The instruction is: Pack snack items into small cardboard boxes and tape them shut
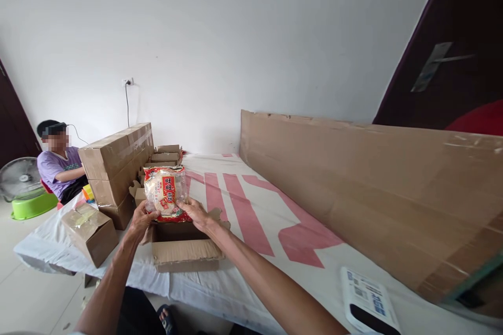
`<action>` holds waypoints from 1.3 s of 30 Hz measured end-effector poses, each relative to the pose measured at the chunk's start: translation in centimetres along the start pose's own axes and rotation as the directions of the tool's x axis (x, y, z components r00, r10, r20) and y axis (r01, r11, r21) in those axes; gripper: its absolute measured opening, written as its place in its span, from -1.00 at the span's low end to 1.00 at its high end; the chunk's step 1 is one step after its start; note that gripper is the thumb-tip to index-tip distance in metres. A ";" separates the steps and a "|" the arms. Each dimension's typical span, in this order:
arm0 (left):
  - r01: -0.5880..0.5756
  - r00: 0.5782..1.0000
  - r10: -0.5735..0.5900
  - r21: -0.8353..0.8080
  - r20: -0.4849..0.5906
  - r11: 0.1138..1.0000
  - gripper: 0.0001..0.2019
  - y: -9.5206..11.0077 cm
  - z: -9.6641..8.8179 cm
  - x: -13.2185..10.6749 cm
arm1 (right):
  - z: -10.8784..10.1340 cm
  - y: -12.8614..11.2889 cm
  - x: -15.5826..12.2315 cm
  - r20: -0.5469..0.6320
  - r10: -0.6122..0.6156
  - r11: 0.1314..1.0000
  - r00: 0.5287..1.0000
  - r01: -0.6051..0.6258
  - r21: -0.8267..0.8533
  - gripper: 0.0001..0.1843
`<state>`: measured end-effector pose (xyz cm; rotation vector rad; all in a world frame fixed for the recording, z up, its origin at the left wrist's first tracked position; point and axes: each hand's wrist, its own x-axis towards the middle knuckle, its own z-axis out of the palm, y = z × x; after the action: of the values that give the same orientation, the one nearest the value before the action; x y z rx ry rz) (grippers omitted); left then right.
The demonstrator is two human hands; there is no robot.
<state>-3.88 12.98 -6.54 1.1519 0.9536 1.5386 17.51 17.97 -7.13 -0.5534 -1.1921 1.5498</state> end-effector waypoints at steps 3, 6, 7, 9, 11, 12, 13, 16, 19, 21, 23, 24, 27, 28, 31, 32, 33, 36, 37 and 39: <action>0.000 1.000 0.000 0.002 -0.003 1.000 -0.27 -0.1 0.0 0.1 | 0.1 -0.1 -0.1 0.012 0.008 1.000 1.000 -0.008 0.008 -0.31; -0.001 1.000 0.001 0.005 -0.007 1.000 -0.25 -0.2 -0.1 0.0 | 0.1 -0.2 -0.2 0.019 0.004 1.000 1.000 -0.005 0.009 -0.31; 0.000 1.000 0.000 0.006 -0.008 1.000 -0.25 -0.2 -0.1 0.0 | 0.2 -0.3 -0.2 0.019 0.001 1.000 1.000 -0.001 0.010 -0.31; 0.001 1.000 -0.001 0.009 -0.010 1.000 -0.26 -0.1 -0.1 0.0 | 0.3 -0.3 -0.3 0.017 -0.002 1.000 1.000 0.002 0.014 -0.29; 0.001 1.000 -0.001 0.011 -0.013 1.000 -0.27 0.1 -0.1 -0.2 | 0.5 -0.4 -0.4 0.011 -0.002 1.000 1.000 0.002 0.016 -0.27; 0.001 1.000 -0.001 0.012 -0.013 1.000 -0.27 0.1 0.0 -0.2 | 0.5 -0.4 -0.5 0.006 -0.003 1.000 1.000 0.003 0.016 -0.27; 0.000 1.000 0.000 0.011 -0.013 1.000 -0.27 0.2 0.0 -0.4 | 0.6 -0.5 -0.6 0.002 -0.007 1.000 1.000 0.007 0.014 -0.27; -0.004 1.000 0.004 0.007 -0.004 1.000 -0.26 0.3 0.2 -0.8 | 0.6 -0.6 -0.8 -0.005 -0.029 1.000 1.000 0.029 0.008 -0.31; -0.022 1.000 0.022 0.009 0.011 1.000 -0.26 1.1 0.8 -1.4 | 0.7 -1.3 -1.3 -0.008 -0.057 0.998 0.998 0.057 -0.011 -0.38; -0.053 0.998 0.052 0.028 0.044 0.998 -0.26 2.6 1.5 -1.9 | 0.9 -2.5 -1.8 0.002 -0.086 0.996 0.996 0.086 -0.037 -0.42; -0.107 0.989 0.098 0.082 0.109 0.991 -0.29 4.9 2.2 -2.3 | 1.3 -4.4 -2.4 0.016 -0.125 0.991 0.992 0.126 -0.049 -0.46; -0.144 0.981 0.125 0.126 0.150 0.982 -0.31 6.1 2.5 -2.5 | 1.4 -5.5 -2.6 0.016 -0.152 0.987 0.988 0.152 -0.044 -0.48; -0.274 0.954 0.198 0.391 0.225 0.879 -0.36 8.9 2.8 -3.4 | 1.3 -9.2 -3.2 -0.026 -0.207 0.978 0.978 0.206 -0.034 -0.52; -0.309 0.946 0.206 0.506 0.249 0.806 -0.37 9.2 2.7 -3.9 | 1.0 -10.4 -3.3 -0.061 -0.244 0.969 0.968 0.241 -0.049 -0.52; -0.407 0.901 0.113 0.724 0.419 0.557 -0.35 7.6 2.6 -5.9 | -0.5 -13.0 -3.9 -0.154 -0.366 0.927 0.918 0.344 -0.151 -0.50; -0.447 0.871 0.048 0.748 0.490 0.490 -0.34 6.5 2.7 -6.7 | -1.0 -13.5 -4.1 -0.169 -0.393 0.914 0.904 0.364 -0.180 -0.51; -0.481 0.839 -0.030 0.767 0.543 0.424 -0.35 5.4 2.9 -7.4 | -1.6 -13.8 -4.4 -0.177 -0.410 0.905 0.895 0.374 -0.201 -0.51; -0.514 0.805 -0.190 0.820 0.563 0.253 -0.51 2.7 4.1 -9.2 | -2.9 -14.1 -5.4 -0.198 -0.409 0.902 0.891 0.361 -0.236 -0.51; -0.522 0.800 -0.209 0.825 0.562 0.218 -0.53 2.3 4.5 -9.6 | -3.2 -13.9 -5.7 -0.204 -0.399 0.905 0.894 0.349 -0.244 -0.50; -0.557 0.776 -0.222 0.807 0.590 0.196 -0.52 1.7 5.2 -10.3 | -3.9 -13.6 -6.3 -0.211 -0.381 0.911 0.900 0.326 -0.251 -0.48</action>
<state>1.72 2.79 -5.88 2.5974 1.3761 0.3311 29.00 13.05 2.00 -0.6144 -1.1861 1.0143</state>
